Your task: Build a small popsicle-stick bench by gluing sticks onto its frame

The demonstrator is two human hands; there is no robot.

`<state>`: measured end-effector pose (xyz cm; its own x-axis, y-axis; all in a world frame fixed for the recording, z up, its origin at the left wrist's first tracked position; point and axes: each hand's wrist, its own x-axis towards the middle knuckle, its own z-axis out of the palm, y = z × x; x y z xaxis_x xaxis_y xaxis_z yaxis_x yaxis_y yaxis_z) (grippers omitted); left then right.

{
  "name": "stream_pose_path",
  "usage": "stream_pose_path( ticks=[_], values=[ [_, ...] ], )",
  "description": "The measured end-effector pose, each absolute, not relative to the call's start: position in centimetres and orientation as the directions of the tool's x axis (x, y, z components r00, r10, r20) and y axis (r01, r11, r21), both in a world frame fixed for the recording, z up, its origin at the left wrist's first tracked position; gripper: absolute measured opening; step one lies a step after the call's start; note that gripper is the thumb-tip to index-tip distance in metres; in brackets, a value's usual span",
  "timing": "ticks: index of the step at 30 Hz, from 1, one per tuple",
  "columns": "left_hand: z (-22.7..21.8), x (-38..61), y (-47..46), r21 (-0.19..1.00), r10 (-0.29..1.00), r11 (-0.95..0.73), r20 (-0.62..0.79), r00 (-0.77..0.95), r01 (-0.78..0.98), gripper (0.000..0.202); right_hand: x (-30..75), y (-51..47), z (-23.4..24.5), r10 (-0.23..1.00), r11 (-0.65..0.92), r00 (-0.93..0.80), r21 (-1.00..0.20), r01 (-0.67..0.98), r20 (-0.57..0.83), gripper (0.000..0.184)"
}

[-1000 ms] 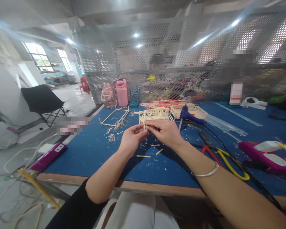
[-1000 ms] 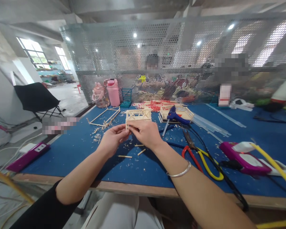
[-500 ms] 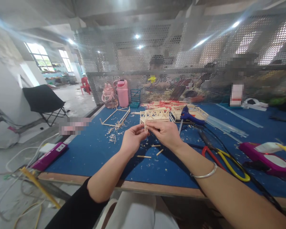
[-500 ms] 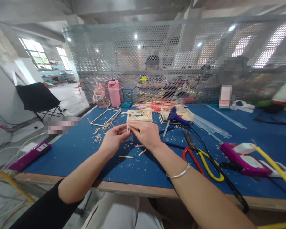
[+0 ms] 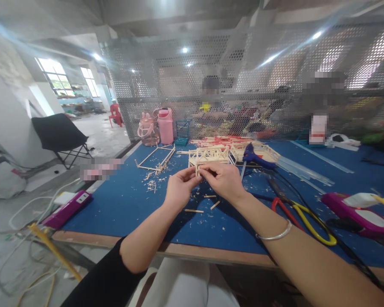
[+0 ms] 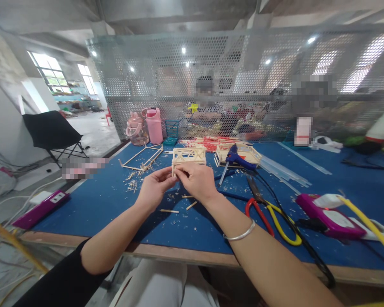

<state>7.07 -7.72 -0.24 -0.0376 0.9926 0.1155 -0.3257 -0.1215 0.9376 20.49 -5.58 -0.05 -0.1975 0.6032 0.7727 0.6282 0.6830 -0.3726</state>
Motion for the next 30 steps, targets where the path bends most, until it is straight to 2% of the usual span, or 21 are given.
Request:
stream_pose_path(
  ticks=[9, 21, 30],
  values=[
    [-0.15, 7.17, -7.79, 0.937, 0.997, -0.08, 0.068, -0.047, -0.341, 0.038, 20.34, -5.47, -0.34, 0.595, 0.696, -0.211, -0.366, 0.618, 0.776, 0.015],
    [0.1, 7.27, -8.07, 0.942, 0.991, -0.131, 0.114, -0.072, -0.31, 0.028, 20.53, -5.31, -0.39, 0.574, 0.735, -0.21, -0.386, 0.557, 0.791, 0.018],
    [0.11, 7.2, -8.01, 0.949, 0.994, -0.108, 0.093, -0.065, -0.297, 0.032, 20.83, -5.32, -0.21, 0.583, 0.712, -0.246, -0.342, 0.613, 0.774, 0.016]
  ],
)
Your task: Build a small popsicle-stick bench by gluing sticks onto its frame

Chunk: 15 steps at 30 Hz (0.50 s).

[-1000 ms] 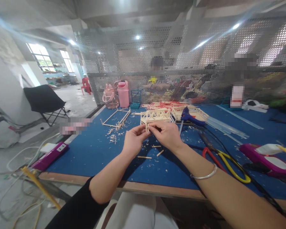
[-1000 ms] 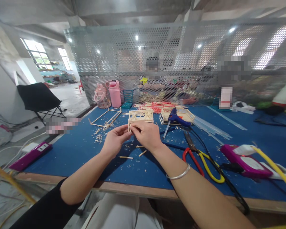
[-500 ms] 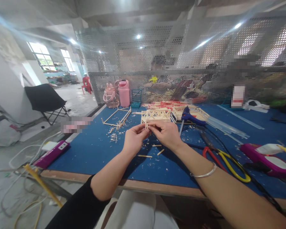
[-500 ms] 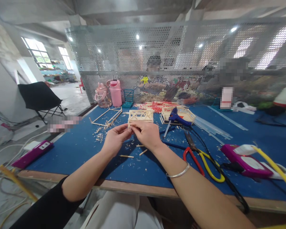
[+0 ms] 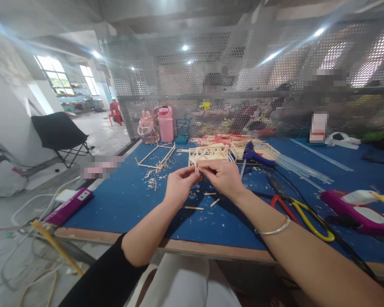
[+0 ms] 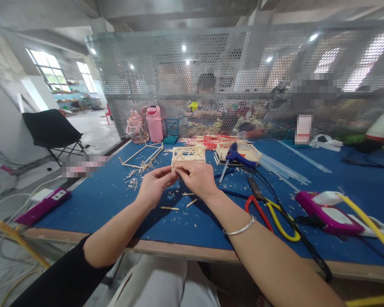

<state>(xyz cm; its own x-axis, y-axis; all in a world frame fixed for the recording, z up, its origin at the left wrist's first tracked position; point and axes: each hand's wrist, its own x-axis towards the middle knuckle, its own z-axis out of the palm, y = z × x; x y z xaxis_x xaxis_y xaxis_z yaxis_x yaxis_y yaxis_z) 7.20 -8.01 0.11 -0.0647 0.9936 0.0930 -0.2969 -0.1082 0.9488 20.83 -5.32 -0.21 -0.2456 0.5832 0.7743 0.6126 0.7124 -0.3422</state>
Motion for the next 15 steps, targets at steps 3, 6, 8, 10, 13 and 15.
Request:
stream_pose_path(
  ticks=[3, 6, 8, 10, 13, 15],
  values=[
    [0.2, 7.18, -7.97, 0.949, 0.995, -0.082, 0.061, -0.078, -0.303, 0.03, 20.78, -5.33, -0.18, 0.577, 0.725, -0.264, -0.337, 0.601, 0.773, 0.016],
    [0.39, 7.16, -7.9, 0.943, 0.996, -0.031, 0.002, -0.088, -0.331, 0.023, 20.76, -5.32, -0.2, 0.587, 0.727, -0.269, -0.35, 0.591, 0.763, 0.016],
    [0.5, 7.1, -7.84, 0.935, 0.996, 0.006, -0.035, -0.077, -0.354, 0.019, 20.78, -5.33, -0.23, 0.594, 0.726, -0.275, -0.357, 0.587, 0.756, 0.017],
    [0.56, 7.01, -7.81, 0.934, 0.997, 0.025, -0.047, -0.055, -0.356, 0.019, 20.82, -5.34, -0.27, 0.602, 0.724, -0.282, -0.361, 0.588, 0.747, 0.017],
    [0.5, 6.87, -7.75, 0.949, 0.998, 0.019, -0.037, -0.053, -0.314, 0.021, 20.87, -5.24, -0.4, 0.633, 0.703, -0.279, -0.386, 0.598, 0.722, 0.018],
    [0.3, 6.8, -7.62, 0.965, 0.998, 0.01, -0.027, -0.061, -0.262, 0.025, 20.89, -5.07, -0.53, 0.666, 0.686, -0.279, -0.42, 0.594, 0.692, 0.018]
  ],
)
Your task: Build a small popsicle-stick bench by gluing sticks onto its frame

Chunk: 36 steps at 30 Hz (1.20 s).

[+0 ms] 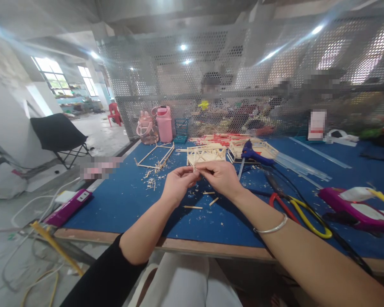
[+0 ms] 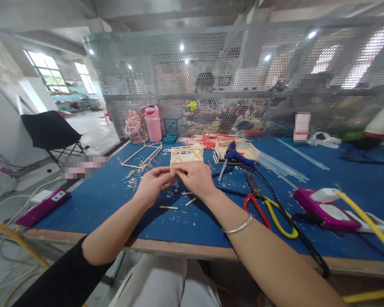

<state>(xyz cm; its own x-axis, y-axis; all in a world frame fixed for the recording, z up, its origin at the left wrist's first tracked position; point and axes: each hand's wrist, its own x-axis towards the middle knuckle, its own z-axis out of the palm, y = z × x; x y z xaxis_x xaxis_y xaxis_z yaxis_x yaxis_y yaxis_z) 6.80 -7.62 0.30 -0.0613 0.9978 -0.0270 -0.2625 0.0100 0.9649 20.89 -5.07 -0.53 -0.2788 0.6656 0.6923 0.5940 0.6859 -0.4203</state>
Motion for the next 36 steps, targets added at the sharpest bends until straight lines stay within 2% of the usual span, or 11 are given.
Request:
stream_pose_path(
  ticks=[3, 6, 10, 15, 19, 23, 29, 36],
  values=[
    [-0.3, 6.7, -7.2, 0.984, 0.998, -0.004, -0.007, -0.056, -0.18, 0.027, 20.9, -4.8, -0.7, 0.696, 0.678, -0.293, -0.463, 0.571, 0.656, 0.018],
    [-0.8, 6.5, -6.6, 0.997, 0.997, -0.044, 0.04, -0.063, -0.07, 0.02, 20.9, -4.7, -0.9, 0.717, 0.662, -0.318, -0.464, 0.589, 0.62, 0.018],
    [-1.2, 5.9, -6.2, 0.978, 0.988, -0.151, 0.155, -0.019, 0.147, 0.016, 20.9, -4.6, -1.1, 0.749, 0.61, -0.37, -0.354, 0.709, 0.55, 0.019],
    [-1.3, 5.2, -6.2, 0.859, 0.982, -0.187, 0.179, 0.061, 0.477, 0.022, 20.9, -4.6, -1.4, 0.771, 0.571, -0.46, -0.159, 0.805, 0.44, 0.021],
    [-1.3, 5.2, -6.1, 0.771, 0.986, -0.158, 0.155, 0.058, 0.617, 0.021, 20.9, -4.5, -1.6, 0.775, 0.562, -0.478, -0.105, 0.82, 0.413, 0.023],
    [-1.3, 5.6, -5.9, 0.638, 0.981, -0.144, 0.194, 0.023, 0.756, 0.016, 20.6, -4.7, -1.6, 0.788, 0.536, -0.46, -0.087, 0.84, 0.41, 0.025],
    [-1.7, 6.1, -5.7, 0.542, 0.972, -0.129, 0.237, -0.003, 0.83, 0.011, 19.9, -5.8, -1.2, 0.864, 0.373, -0.317, -0.077, 0.924, 0.391, 0.027],
    [-1.7, 6.2, -5.6, 0.556, 0.971, -0.118, 0.24, -0.022, 0.823, 0.008, 19.7, -6.0, -1.4, 0.882, 0.349, -0.299, -0.077, 0.934, 0.364, 0.031]
  ],
)
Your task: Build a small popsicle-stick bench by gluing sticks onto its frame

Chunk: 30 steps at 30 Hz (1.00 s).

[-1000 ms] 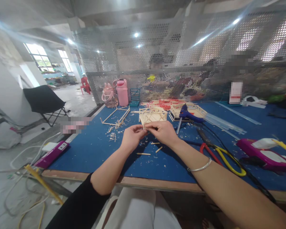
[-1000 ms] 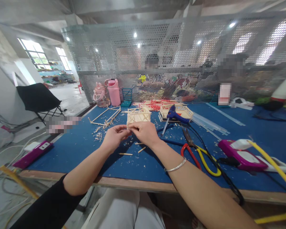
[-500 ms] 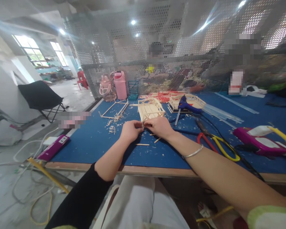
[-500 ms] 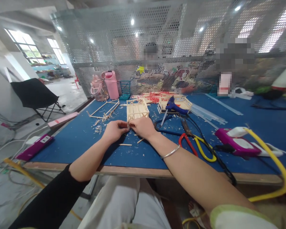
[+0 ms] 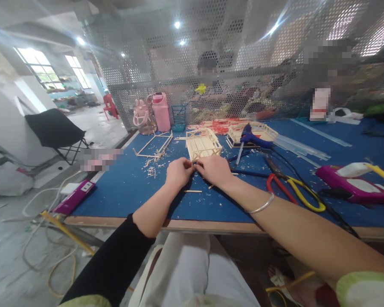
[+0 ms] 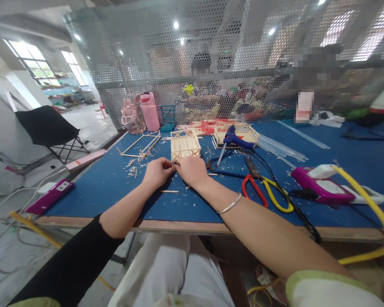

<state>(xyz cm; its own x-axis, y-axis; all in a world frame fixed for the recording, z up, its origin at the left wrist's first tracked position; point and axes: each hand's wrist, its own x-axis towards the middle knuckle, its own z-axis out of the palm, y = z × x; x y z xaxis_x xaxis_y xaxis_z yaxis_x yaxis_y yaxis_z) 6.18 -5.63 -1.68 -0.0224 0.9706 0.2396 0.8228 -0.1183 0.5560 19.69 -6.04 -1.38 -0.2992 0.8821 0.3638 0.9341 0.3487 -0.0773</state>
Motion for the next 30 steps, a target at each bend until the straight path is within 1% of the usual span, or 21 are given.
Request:
stream_pose_path(
  ticks=[5, 11, 13, 19, 22, 27, 30],
  values=[
    [-1.3, 5.8, -5.7, 0.616, 0.969, -0.145, 0.248, -0.016, 0.774, 0.005, 19.4, -6.3, -1.3, 0.867, 0.389, -0.336, -0.078, 0.918, 0.366, 0.031],
    [-1.3, 5.6, -5.7, 0.61, 0.971, -0.142, 0.238, -0.009, 0.779, 0.004, 18.9, -6.5, -0.8, 0.916, 0.275, -0.214, -0.141, 0.951, 0.339, 0.029],
    [-1.3, 5.6, -5.7, 0.607, 0.973, -0.142, 0.232, -0.003, 0.782, 0.006, 18.9, -6.5, -0.8, 0.922, 0.26, -0.199, -0.15, 0.954, 0.333, 0.028],
    [-1.6, 5.7, -5.8, 0.574, 0.971, -0.125, 0.238, -0.019, 0.809, 0.009, 19.5, -6.0, -1.0, 0.883, 0.34, -0.28, -0.1, 0.935, 0.376, 0.026],
    [-1.9, 5.7, -5.7, 0.581, 0.971, -0.125, 0.237, -0.02, 0.805, 0.011, 19.9, -5.7, -0.9, 0.881, 0.376, -0.321, -0.103, 0.921, 0.348, 0.024],
    [-1.9, 5.5, -5.7, 0.641, 0.974, -0.136, 0.224, -0.015, 0.755, 0.007, 20.4, -5.7, -0.5, 0.88, 0.41, -0.365, -0.097, 0.907, 0.305, 0.022],
    [-1.7, 5.3, -5.9, 0.632, 0.975, -0.145, 0.222, 0.002, 0.761, 0.012, 20.4, -5.8, -0.4, 0.882, 0.419, -0.381, -0.093, 0.903, 0.276, 0.021]
  ],
)
